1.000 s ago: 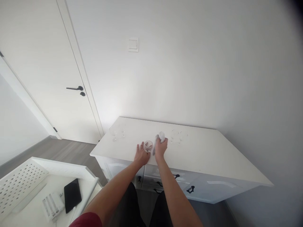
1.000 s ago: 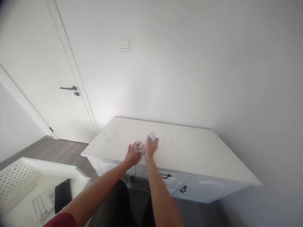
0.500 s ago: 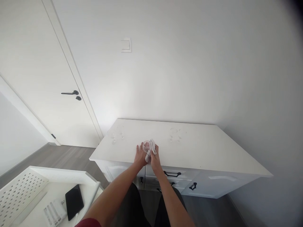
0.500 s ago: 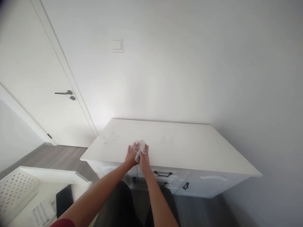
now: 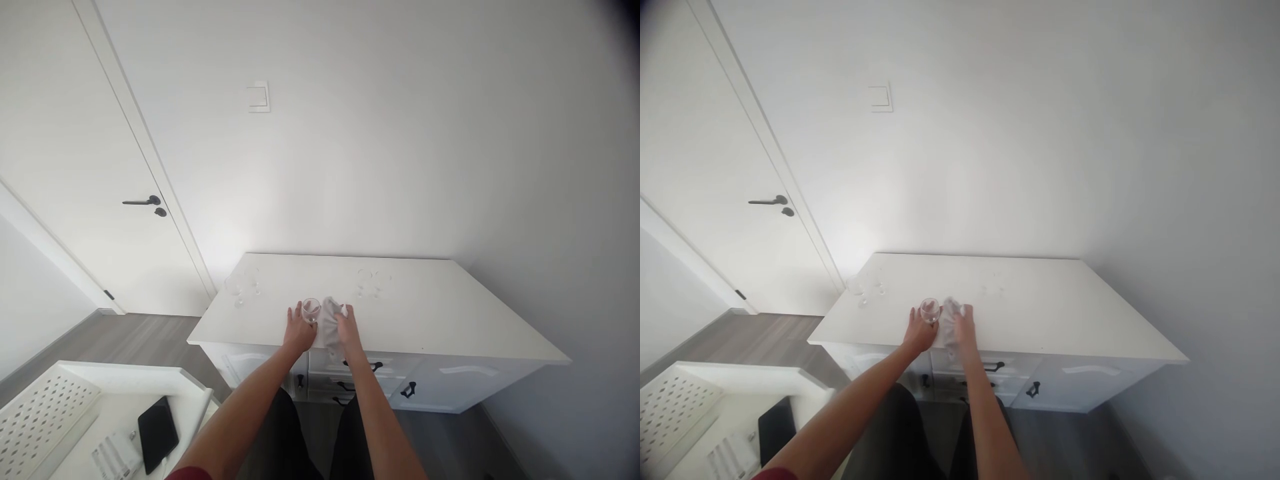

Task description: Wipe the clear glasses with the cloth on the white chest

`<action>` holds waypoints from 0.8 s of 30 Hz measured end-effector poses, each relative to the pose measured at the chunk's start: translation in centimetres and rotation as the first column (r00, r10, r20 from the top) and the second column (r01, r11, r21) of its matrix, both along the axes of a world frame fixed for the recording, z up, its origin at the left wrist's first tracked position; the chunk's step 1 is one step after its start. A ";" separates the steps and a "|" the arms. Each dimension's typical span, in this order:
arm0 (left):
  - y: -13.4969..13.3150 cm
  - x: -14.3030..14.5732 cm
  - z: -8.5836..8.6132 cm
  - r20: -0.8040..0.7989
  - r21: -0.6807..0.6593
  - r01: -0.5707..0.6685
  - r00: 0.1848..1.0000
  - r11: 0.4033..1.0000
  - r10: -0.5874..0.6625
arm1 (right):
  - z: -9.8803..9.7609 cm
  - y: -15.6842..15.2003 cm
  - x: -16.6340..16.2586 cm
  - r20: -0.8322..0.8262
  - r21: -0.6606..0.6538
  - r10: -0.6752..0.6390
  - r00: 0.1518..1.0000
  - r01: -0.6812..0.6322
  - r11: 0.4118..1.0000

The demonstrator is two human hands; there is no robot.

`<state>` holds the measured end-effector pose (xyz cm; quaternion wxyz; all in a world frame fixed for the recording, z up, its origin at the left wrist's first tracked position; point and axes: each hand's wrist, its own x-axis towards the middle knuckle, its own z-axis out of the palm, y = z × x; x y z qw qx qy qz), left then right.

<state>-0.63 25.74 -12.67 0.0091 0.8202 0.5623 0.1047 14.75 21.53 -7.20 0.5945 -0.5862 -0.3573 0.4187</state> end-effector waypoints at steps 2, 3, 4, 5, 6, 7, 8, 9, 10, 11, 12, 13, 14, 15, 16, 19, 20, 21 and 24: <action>0.0 -0.3 -0.1 -0.034 -0.010 0.049 0.998 0.999 -0.049 | 0.3 -0.4 -1.8 -0.164 0.066 0.178 0.970 -0.169 0.983; 0.0 -0.4 -0.2 -0.051 -0.014 0.063 0.997 0.998 -0.063 | 0.4 -0.7 -2.6 -0.233 0.091 0.254 0.939 -0.239 0.967; 0.1 -0.5 -0.3 -0.065 -0.015 0.064 0.996 0.998 -0.065 | 0.5 -1.0 -3.2 -0.300 0.106 0.315 0.900 -0.296 0.949; 0.2 -0.5 -0.4 -0.073 -0.012 0.057 0.996 0.998 -0.058 | 0.4 -1.3 -3.6 -0.363 0.119 0.359 0.860 -0.339 0.933; 0.3 -0.4 -0.6 -0.075 -0.004 0.044 0.996 0.999 -0.044 | 0.3 -1.6 -3.7 -0.417 0.133 0.393 0.819 -0.373 0.918; 0.4 -0.4 -0.8 -0.072 0.007 0.035 0.997 0.999 -0.035 | 0.1 -1.8 -3.7 -0.450 0.148 0.416 0.790 -0.394 0.907; 0.5 -0.3 -0.9 -0.067 0.016 0.031 0.997 0.999 -0.030 | -0.2 -2.0 -3.5 -0.449 0.164 0.433 0.781 -0.405 0.900; 0.5 -0.2 -1.0 -0.063 0.024 0.031 0.998 0.999 -0.030 | -0.6 -2.0 -3.3 -0.408 0.184 0.449 0.795 -0.410 0.893; 0.6 -0.2 -1.1 -0.060 0.030 0.031 0.998 0.999 -0.029 | -0.9 -1.9 -3.2 -0.331 0.204 0.459 0.824 -0.413 0.888; 0.6 -0.2 -1.2 -0.059 0.034 0.029 0.998 0.999 -0.027 | -1.3 -1.7 -3.1 -0.232 0.218 0.454 0.860 -0.409 0.886; 0.6 -0.3 -1.3 -0.062 0.034 0.028 0.998 0.999 -0.026 | -1.6 -1.4 -3.2 -0.124 0.227 0.433 0.893 -0.399 0.888; 0.6 -0.4 -1.3 -0.069 0.032 0.035 0.997 0.999 -0.033 | -1.9 -1.0 -3.4 -0.021 0.231 0.403 0.915 -0.387 0.892; 0.6 -0.6 -1.4 -0.079 0.026 0.045 0.996 0.999 -0.043 | -2.2 -0.7 -3.6 0.067 0.230 0.375 0.925 -0.380 0.896; 0.5 -0.7 -1.5 -0.087 0.022 0.057 0.995 0.998 -0.055 | -2.4 -0.4 -3.8 0.134 0.223 0.352 0.926 -0.374 0.900; 0.5 -0.9 -1.5 -0.089 0.020 0.067 0.994 0.998 -0.065 | -2.6 -0.1 -4.0 0.186 0.211 0.339 0.922 -0.375 0.903; 0.6 -0.9 -1.8 -0.064 0.029 0.073 0.995 0.997 -0.071 | -3.2 0.5 -4.0 0.288 0.164 0.364 0.886 -0.420 0.893; 0.6 -0.9 -1.9 -0.055 0.032 0.066 0.996 0.997 -0.064 | -3.3 0.5 -4.0 0.307 0.160 0.374 0.875 -0.435 0.886; 0.6 -0.8 -1.9 -0.048 0.031 0.058 0.997 0.998 -0.056 | -3.4 0.5 -3.9 0.322 0.165 0.380 0.867 -0.447 0.879; 0.8 -0.5 -1.6 -0.041 0.003 0.029 0.999 1.000 -0.029 | -3.8 0.5 -4.1 0.338 0.216 0.351 0.873 -0.435 0.874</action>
